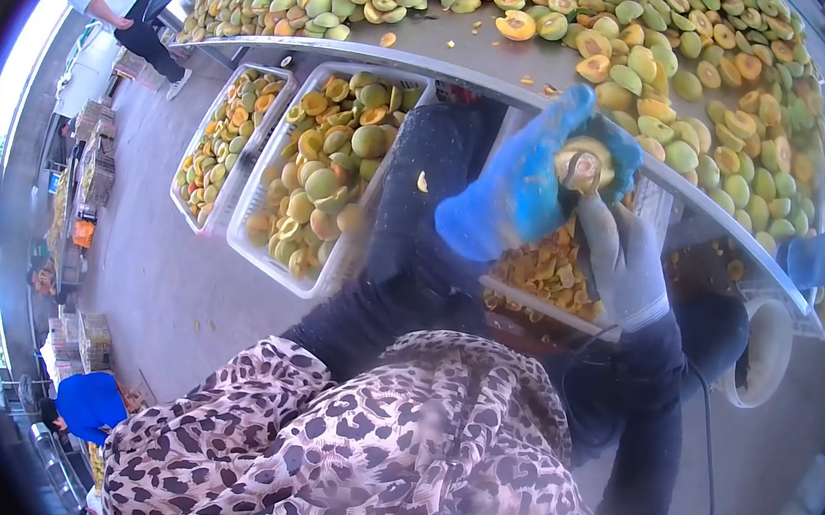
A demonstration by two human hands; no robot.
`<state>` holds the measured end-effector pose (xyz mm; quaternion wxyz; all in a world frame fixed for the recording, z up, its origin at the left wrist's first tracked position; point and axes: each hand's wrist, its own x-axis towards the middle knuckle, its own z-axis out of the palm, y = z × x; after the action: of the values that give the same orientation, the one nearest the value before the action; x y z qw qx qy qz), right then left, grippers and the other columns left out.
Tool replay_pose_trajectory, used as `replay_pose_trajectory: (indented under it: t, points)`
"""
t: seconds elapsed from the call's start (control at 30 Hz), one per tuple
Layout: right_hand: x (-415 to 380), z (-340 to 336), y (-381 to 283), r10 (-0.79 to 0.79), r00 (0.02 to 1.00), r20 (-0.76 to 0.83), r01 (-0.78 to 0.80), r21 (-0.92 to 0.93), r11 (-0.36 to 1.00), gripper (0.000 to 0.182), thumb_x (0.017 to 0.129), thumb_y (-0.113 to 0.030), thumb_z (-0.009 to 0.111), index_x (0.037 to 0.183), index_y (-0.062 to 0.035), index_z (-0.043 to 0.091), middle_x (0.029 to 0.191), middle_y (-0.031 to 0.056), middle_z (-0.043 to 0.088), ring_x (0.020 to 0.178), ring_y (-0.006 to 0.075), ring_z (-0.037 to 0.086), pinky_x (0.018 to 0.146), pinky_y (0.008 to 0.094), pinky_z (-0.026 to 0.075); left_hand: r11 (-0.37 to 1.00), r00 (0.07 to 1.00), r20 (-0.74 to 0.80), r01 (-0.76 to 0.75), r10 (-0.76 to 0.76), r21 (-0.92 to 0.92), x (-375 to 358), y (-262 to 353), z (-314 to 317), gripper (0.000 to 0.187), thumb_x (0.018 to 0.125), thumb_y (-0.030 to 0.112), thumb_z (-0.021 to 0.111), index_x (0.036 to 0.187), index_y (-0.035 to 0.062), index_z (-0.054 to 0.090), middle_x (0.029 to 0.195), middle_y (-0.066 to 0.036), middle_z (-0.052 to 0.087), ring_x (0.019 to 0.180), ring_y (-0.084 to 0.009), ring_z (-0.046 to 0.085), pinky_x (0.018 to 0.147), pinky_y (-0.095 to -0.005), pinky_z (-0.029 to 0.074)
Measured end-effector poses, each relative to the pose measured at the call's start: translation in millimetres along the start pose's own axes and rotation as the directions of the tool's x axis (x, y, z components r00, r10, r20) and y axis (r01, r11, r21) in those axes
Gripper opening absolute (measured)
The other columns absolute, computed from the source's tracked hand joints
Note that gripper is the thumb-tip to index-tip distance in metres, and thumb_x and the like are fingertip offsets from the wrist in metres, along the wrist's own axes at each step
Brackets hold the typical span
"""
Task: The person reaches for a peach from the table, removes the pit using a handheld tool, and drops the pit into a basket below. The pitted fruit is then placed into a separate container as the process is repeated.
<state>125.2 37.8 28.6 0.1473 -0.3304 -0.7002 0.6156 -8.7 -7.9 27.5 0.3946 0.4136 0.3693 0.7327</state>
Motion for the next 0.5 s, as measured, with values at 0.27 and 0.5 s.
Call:
replay_pose_trajectory:
  t: [0.27, 0.5]
  points:
    - [-17, 3, -22, 0.186, 0.944, 0.271, -0.244, 0.197, 0.950, 0.046, 0.097, -0.042, 0.039, 0.075, -0.0037, 0.052, 0.051, -0.0020, 0.043, 0.038, 0.0072, 0.038, 0.036, 0.0227, 0.027, 0.952, 0.987, -0.116, 0.070, -0.109, -0.299, -5, -8, 0, 0.050, 0.099, 0.042, 0.034, 0.073, 0.0028, 0.051, 0.065, -0.010, 0.053, 0.057, -0.0219, 0.050, 0.056, -0.0332, 0.043]
    - [-21, 6, -14, 0.239, 0.934, 0.266, -0.296, 0.200, 0.934, 0.047, 0.096, -0.045, 0.041, 0.075, -0.0039, 0.052, 0.051, 0.0000, 0.040, 0.037, 0.0076, 0.034, 0.035, 0.0228, 0.027, 0.839, 0.939, -0.093, 0.247, -0.331, -0.485, -8, -39, -23, 0.056, 0.099, 0.047, 0.035, 0.074, 0.0012, 0.055, 0.065, -0.008, 0.056, 0.055, -0.0149, 0.052, 0.055, -0.0263, 0.043]
